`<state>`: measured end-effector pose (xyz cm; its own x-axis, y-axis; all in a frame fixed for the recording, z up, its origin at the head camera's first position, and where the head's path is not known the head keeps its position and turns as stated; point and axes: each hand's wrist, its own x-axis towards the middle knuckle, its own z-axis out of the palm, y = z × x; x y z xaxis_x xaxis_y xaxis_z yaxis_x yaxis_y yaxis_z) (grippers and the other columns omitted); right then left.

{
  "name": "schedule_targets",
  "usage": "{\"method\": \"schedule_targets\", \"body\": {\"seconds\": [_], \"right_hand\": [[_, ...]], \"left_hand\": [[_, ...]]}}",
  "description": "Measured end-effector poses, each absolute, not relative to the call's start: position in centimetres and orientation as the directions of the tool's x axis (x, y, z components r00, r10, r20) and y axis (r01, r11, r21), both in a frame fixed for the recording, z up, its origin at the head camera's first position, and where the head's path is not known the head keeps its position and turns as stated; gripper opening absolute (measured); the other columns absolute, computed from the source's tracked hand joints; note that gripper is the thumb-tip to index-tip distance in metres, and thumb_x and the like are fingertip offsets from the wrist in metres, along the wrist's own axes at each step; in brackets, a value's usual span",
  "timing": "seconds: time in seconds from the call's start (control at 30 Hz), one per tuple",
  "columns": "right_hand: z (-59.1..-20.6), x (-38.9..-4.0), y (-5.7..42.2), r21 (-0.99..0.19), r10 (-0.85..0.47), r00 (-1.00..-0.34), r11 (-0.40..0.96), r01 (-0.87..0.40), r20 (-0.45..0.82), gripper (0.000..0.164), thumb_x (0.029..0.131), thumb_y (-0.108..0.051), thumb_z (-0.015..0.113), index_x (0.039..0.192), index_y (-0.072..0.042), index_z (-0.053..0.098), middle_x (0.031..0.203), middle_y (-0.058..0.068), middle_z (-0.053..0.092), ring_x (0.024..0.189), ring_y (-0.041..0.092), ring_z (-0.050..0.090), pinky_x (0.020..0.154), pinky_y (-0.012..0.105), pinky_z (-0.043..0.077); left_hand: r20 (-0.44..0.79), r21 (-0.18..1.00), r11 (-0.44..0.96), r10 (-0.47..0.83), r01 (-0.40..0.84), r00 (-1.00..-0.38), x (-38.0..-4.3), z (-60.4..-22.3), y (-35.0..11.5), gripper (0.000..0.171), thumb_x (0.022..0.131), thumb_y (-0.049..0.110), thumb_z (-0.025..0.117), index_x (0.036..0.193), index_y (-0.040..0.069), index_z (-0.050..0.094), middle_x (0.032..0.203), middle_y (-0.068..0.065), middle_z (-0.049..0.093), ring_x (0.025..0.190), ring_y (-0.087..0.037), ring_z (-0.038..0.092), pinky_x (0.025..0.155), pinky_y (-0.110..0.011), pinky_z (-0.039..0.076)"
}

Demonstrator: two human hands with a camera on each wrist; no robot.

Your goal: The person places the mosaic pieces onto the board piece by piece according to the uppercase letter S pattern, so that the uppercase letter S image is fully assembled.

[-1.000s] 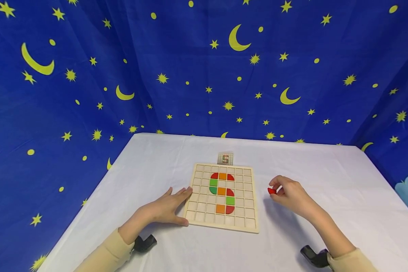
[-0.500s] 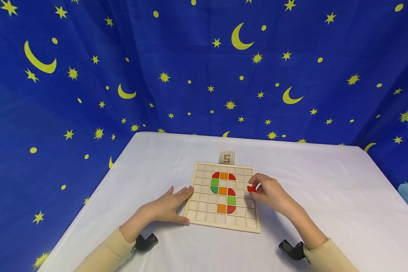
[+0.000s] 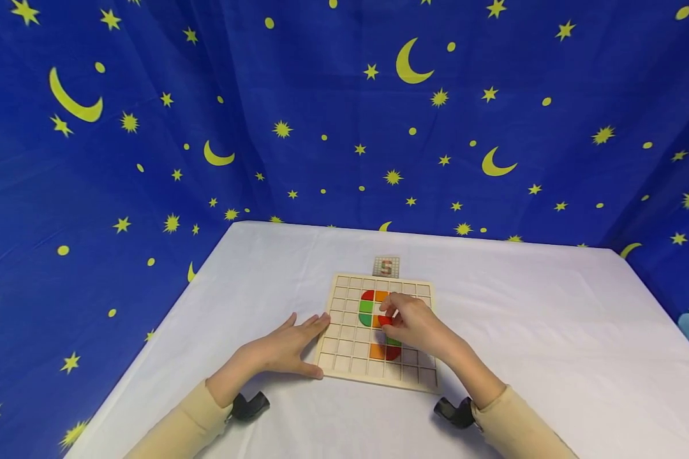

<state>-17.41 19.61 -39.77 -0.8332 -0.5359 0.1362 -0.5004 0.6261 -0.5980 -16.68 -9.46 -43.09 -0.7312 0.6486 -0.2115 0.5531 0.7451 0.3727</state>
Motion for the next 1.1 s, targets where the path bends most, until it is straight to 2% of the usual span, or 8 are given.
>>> {"method": "schedule_targets", "body": {"seconds": [0.27, 0.57, 0.97, 1.1], "right_hand": [[-40.2, -17.5, 17.7, -0.599, -0.57, -0.806, 0.594, -0.537, 0.158, 0.025, 0.081, -0.006, 0.072, 0.103, 0.0, 0.06, 0.091, 0.003, 0.062, 0.074, 0.01, 0.059, 0.061, 0.022, 0.051], [-40.8, -17.6, 16.1, -0.613, -0.608, -0.782, 0.566, -0.551, 0.141, 0.025, 0.081, -0.006, 0.072, 0.102, -0.001, 0.06, 0.088, 0.002, 0.062, 0.073, 0.01, 0.059, 0.063, 0.022, 0.051], [-42.1, -17.1, 14.7, -0.568, -0.585, -0.811, 0.664, -0.486, 0.01, 0.024, 0.079, -0.007, 0.074, 0.097, -0.008, 0.058, 0.075, -0.006, 0.054, 0.065, 0.01, 0.047, 0.057, 0.024, 0.044], [-42.5, -17.1, 14.5, -0.55, -0.587, -0.81, 0.675, -0.492, 0.005, 0.025, 0.078, -0.007, 0.075, 0.096, -0.008, 0.058, 0.075, -0.006, 0.052, 0.064, 0.01, 0.046, 0.056, 0.024, 0.043]], "left_hand": [[-0.219, 0.368, 0.747, 0.648, 0.553, -0.729, -16.7, -43.0, -9.4, 0.102, 0.077, 0.055, 0.07, 0.15, 0.003, 0.02, 0.155, -0.009, 0.018, 0.141, -0.024, 0.018, 0.11, -0.055, 0.007], [-0.227, 0.369, 0.748, 0.648, 0.551, -0.727, -16.8, -43.2, -9.5, 0.102, 0.077, 0.056, 0.07, 0.15, 0.004, 0.02, 0.155, -0.009, 0.018, 0.141, -0.024, 0.017, 0.11, -0.055, 0.007], [-0.225, 0.371, 0.747, 0.649, 0.552, -0.727, -16.8, -43.2, -9.5, 0.102, 0.077, 0.056, 0.07, 0.15, 0.004, 0.021, 0.155, -0.008, 0.019, 0.141, -0.024, 0.018, 0.11, -0.055, 0.008], [-0.219, 0.371, 0.745, 0.65, 0.554, -0.728, -16.9, -43.2, -9.5, 0.102, 0.077, 0.055, 0.07, 0.15, 0.003, 0.021, 0.155, -0.009, 0.019, 0.141, -0.025, 0.018, 0.11, -0.055, 0.008]]}}
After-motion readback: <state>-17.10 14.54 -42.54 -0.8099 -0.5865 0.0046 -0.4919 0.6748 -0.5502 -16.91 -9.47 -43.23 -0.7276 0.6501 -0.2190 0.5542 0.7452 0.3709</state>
